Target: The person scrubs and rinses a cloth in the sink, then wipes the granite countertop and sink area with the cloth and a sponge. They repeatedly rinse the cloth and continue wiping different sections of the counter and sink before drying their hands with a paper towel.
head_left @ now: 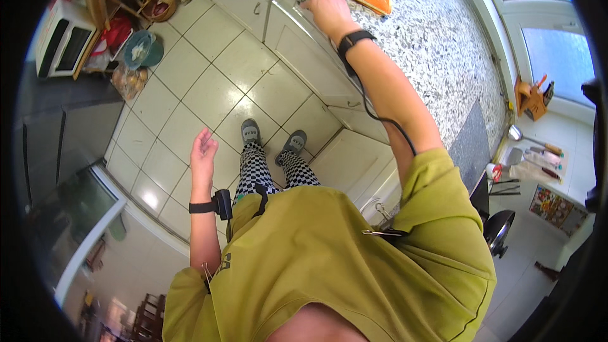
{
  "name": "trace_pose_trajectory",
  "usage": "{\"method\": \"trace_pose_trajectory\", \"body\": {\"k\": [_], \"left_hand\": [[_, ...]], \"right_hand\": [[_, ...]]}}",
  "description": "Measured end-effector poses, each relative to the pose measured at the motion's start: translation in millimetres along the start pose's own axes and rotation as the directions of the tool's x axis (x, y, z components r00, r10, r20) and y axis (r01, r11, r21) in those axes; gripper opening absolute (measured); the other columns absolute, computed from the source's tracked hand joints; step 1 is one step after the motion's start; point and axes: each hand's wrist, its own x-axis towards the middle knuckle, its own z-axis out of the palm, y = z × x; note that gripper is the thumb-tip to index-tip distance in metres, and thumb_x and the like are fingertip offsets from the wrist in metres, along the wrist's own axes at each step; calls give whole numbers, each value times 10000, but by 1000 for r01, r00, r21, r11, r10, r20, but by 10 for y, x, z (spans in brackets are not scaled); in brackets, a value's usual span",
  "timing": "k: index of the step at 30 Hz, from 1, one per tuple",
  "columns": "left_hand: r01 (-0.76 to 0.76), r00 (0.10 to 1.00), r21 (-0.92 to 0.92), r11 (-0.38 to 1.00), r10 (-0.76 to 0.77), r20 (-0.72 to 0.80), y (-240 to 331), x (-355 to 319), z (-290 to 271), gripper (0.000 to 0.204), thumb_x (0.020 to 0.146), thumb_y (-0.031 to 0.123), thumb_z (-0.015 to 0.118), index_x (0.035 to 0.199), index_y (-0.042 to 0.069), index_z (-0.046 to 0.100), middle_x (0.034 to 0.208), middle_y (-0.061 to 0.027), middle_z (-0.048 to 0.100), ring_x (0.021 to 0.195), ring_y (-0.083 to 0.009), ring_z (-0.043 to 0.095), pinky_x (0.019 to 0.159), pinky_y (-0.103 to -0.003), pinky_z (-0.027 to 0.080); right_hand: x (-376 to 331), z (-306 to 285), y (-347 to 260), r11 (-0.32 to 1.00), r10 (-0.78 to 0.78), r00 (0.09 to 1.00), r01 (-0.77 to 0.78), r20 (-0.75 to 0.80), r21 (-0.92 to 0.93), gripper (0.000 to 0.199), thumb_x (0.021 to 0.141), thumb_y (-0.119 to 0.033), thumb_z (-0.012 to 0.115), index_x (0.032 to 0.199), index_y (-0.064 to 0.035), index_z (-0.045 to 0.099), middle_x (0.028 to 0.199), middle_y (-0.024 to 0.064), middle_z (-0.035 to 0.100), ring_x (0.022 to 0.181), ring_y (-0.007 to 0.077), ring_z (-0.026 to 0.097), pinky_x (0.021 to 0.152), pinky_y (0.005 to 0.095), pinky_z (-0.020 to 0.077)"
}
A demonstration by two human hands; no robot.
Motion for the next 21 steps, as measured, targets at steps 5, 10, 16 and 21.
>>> {"method": "trace_pose_trajectory", "body": {"k": [5, 10, 16, 21], "left_hand": [[114, 987, -58, 992, -120, -109, -219, -308, -208, 467, 886, 85, 572, 1333, 61, 441, 1280, -136, 494, 1090, -182, 505, 970, -306, 399], [122, 970, -80, 989, -136, -202, -454, -356, -456, 456, 896, 85, 561, 1335, 62, 440, 1279, -146, 492, 1147, -198, 485, 984, -314, 390], [151, 951, -138, 979, -181, -250, -695, -539, -361, 450, 907, 97, 552, 1340, 60, 433, 1272, -152, 501, 1156, -205, 487, 996, -320, 378], [55, 985, -86, 995, -68, -157, -712, -434, -257, 460, 902, 99, 560, 1341, 59, 429, 1266, -154, 505, 1137, -201, 496, 989, -317, 381]], "right_hand": [[-1030, -488, 20, 993, 109, 981, -114, 160, 22, 355, 725, -44, 546, 1022, -180, 685, 850, 77, 502, 875, 273, 495, 780, 374, 436], [-3110, -861, 330, 993, 85, 985, -70, 153, -96, 427, 682, 10, 543, 1053, -153, 676, 811, 65, 442, 803, 257, 460, 715, 360, 426], [-1254, -203, 296, 999, -23, 962, 31, 272, -27, 374, 732, -34, 542, 1062, -154, 671, 859, 62, 475, 862, 253, 468, 775, 356, 420], [-81, -345, -124, 995, -74, 996, 71, 39, 70, 342, 738, -20, 554, 1015, -169, 691, 841, 89, 489, 858, 285, 484, 768, 373, 440]]}}
